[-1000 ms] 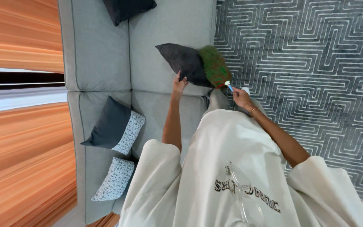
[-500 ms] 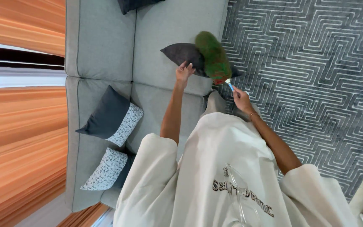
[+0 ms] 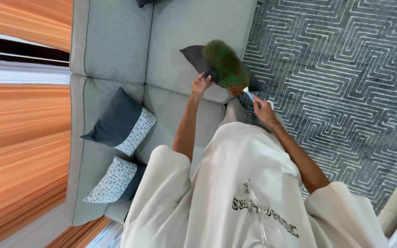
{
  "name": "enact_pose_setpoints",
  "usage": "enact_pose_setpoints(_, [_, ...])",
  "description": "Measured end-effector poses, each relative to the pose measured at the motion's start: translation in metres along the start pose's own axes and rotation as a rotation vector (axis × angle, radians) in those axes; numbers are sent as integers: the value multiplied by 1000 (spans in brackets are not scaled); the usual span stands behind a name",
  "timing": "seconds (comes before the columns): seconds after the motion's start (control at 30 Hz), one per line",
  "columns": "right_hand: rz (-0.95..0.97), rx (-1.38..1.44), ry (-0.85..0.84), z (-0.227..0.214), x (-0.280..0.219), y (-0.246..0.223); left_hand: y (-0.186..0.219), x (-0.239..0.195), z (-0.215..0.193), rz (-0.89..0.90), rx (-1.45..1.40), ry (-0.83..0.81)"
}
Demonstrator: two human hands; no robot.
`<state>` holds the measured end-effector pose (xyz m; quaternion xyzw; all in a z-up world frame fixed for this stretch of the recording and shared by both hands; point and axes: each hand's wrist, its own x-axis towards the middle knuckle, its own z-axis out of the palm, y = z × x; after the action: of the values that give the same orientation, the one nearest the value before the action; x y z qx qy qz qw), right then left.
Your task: Dusting and arranging several pillows on a large sectional couch.
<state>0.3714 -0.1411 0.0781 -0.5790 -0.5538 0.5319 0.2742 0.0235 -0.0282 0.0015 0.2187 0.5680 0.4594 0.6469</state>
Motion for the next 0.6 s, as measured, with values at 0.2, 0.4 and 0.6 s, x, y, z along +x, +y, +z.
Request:
enact_pose_setpoints(0.2, [156,9,136,8,19,41,-11,-37,-20,-3,-90,12])
enact_pose_setpoints(0.4, [-140,44,-22,10,7,-55,-22,-51,-47,-45,-54,137])
enact_pose_setpoints(0.6, [-28,-201,-185,29,23,-22,-55,-61,-67,-89,141,229])
